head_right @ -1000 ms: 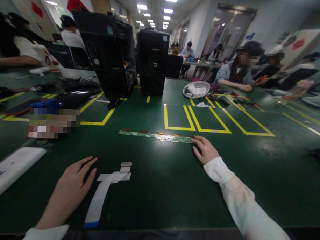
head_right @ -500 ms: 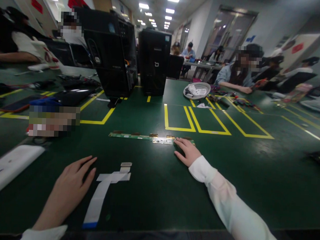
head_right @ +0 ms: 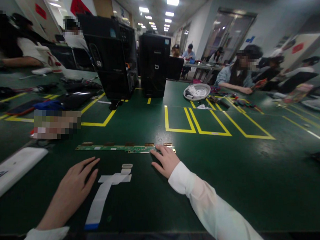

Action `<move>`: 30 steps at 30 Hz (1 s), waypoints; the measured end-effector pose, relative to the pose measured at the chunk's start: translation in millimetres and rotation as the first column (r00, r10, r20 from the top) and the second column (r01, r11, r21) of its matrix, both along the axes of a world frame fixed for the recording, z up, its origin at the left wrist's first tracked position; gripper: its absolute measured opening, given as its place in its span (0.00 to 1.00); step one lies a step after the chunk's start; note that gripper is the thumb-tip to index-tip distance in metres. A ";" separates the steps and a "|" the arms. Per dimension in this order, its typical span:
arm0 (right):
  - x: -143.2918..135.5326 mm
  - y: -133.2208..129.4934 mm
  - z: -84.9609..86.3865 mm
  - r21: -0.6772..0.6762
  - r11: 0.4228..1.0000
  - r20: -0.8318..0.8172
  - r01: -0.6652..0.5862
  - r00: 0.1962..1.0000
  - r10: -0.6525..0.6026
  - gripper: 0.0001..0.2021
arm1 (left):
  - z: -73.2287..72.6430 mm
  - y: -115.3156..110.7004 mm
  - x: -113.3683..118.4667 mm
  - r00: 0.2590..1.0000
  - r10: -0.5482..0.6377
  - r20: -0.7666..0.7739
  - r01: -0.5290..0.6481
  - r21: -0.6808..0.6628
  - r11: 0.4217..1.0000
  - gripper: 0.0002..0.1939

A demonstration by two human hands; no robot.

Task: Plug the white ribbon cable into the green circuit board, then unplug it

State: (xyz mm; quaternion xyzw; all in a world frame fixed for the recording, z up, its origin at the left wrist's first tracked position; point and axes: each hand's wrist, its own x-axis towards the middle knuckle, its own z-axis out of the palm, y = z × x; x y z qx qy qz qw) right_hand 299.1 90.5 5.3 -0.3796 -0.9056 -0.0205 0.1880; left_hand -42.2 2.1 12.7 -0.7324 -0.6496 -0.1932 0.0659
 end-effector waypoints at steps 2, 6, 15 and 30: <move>0.8 -0.2 0.2 -0.003 1.000 0.003 0.002 1.000 -0.002 0.23 | 4.5 -2.6 4.4 0.994 -0.105 0.016 0.104 0.019 0.994 0.25; 2.4 0.8 -1.2 -0.009 1.000 0.003 -0.006 1.000 0.006 0.23 | 15.1 -12.0 24.1 0.938 -0.348 -0.012 0.347 -0.048 0.937 0.21; 4.9 0.7 -1.9 -0.026 0.999 -0.016 -0.025 1.000 0.024 0.23 | 21.7 -10.5 74.1 0.901 -0.431 -0.053 0.414 -0.194 0.889 0.24; 4.0 3.2 -3.1 -0.033 0.998 -0.037 -0.061 0.998 0.060 0.23 | 17.5 13.3 133.3 0.919 -0.388 -0.070 0.380 -0.105 0.919 0.24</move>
